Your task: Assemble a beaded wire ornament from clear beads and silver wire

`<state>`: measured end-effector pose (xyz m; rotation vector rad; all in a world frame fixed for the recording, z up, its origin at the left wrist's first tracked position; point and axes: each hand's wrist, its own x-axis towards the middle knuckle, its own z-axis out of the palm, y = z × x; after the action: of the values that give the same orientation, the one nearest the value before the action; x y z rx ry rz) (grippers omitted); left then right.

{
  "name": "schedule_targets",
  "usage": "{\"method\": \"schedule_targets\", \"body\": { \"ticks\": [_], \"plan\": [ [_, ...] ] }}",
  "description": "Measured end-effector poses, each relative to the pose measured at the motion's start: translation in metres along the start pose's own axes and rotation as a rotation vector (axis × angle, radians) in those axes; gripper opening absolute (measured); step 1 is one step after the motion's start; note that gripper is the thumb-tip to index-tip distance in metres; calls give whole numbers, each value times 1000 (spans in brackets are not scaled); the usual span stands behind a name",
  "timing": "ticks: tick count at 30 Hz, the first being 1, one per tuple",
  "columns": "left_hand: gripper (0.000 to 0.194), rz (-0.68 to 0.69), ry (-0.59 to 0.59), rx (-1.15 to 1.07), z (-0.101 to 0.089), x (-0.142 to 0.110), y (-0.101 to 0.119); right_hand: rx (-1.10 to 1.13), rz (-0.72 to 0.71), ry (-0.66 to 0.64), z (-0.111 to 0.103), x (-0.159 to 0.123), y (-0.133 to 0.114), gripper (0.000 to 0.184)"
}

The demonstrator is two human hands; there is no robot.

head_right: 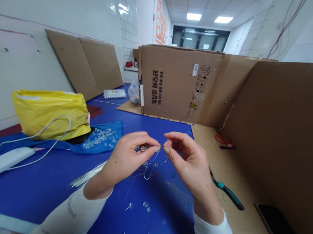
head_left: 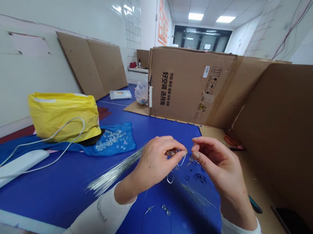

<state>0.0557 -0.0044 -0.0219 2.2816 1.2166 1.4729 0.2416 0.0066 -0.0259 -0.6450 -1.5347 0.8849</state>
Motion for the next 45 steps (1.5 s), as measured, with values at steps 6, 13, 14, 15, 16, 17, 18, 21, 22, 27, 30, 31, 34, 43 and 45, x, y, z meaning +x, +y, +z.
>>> {"method": "schedule_targets", "body": {
  "ticks": [6, 13, 14, 15, 16, 17, 18, 21, 22, 27, 30, 31, 34, 43, 45],
  "plan": [
    [13, -31, -49, -96, -4, 2, 0, 97, 89, -17, -4, 3, 5, 25],
    [13, -68, -93, -149, -6, 3, 1, 173, 150, -71, -7, 5, 6, 29],
    [13, -72, -96, -153, -6, 3, 1, 174, 156, -73, -8, 5, 6, 29],
    [13, -76, -100, -157, -7, 3, 1, 176, 161, -72, -8, 5, 6, 28],
    [12, -81, -105, -162, -7, 3, 1, 177, 164, -68, -8, 5, 6, 28],
    [12, -85, -111, -167, -7, 3, 1, 178, 167, -62, -8, 5, 6, 27],
    [12, -86, -116, -173, -7, 3, 1, 178, 170, -53, -8, 5, 6, 27],
    [12, -85, -131, -196, -8, 3, 0, 180, 181, -29, -8, 4, 7, 24],
    [12, -85, -137, -202, -9, 3, 0, 184, 183, -23, -8, 5, 7, 23],
    [13, -77, -149, -209, -9, 3, 0, 195, 178, -23, -8, 5, 8, 23],
    [14, -69, -146, -202, -10, 3, 0, 191, 172, -28, -7, 6, 7, 22],
    [14, -67, -147, -200, -10, 3, 0, 187, 171, -28, -7, 6, 7, 22],
    [15, -65, -146, -202, -10, 3, 0, 157, 166, -13, -6, 6, 6, 24],
    [11, -75, -92, -161, -5, 3, -3, 92, 127, 37, -5, 3, 6, 23],
    [10, -85, -67, -141, -4, 3, -3, 81, 103, 53, -3, 3, 5, 23]
  ]
}}
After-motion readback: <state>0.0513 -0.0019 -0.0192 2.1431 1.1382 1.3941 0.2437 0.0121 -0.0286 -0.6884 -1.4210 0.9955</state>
